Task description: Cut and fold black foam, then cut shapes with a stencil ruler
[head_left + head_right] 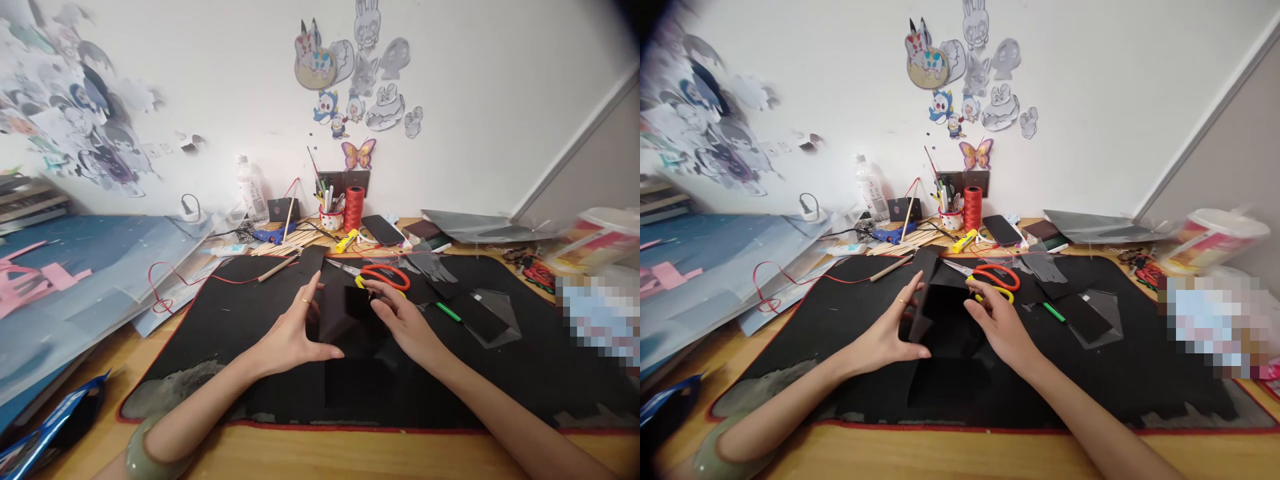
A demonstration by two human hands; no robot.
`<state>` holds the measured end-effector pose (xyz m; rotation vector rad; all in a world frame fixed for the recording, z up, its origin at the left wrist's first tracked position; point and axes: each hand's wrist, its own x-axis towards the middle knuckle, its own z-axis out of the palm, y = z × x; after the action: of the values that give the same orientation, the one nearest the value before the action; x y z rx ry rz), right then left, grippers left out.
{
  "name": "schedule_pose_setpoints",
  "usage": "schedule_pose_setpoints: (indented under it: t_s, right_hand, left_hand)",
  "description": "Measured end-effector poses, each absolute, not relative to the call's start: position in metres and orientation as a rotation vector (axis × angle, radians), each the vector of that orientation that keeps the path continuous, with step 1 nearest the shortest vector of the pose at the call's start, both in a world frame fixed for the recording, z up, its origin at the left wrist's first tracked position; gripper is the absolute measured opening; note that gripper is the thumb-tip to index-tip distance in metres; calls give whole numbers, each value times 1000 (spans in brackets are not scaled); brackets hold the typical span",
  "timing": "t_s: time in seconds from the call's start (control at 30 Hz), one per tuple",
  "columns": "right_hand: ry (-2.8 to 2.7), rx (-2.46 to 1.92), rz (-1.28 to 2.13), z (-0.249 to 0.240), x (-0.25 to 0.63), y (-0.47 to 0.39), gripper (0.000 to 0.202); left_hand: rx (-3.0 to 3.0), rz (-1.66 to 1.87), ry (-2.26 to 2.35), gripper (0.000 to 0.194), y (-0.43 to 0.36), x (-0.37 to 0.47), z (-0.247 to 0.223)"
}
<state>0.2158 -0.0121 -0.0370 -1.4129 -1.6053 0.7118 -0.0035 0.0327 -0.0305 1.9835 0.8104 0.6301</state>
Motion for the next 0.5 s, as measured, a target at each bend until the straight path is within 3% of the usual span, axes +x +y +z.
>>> schedule_pose_setpoints:
  t_s: [0.23,0.5]
  right_hand:
    - [-1573,-1390,640,-38,215,-16,27]
    - [-1692,-1316,550,-32,216,-22,22]
  left_hand:
    - [2083,708,818,78,30,0,-30]
    - [1922,669,790,57,30,2,-27]
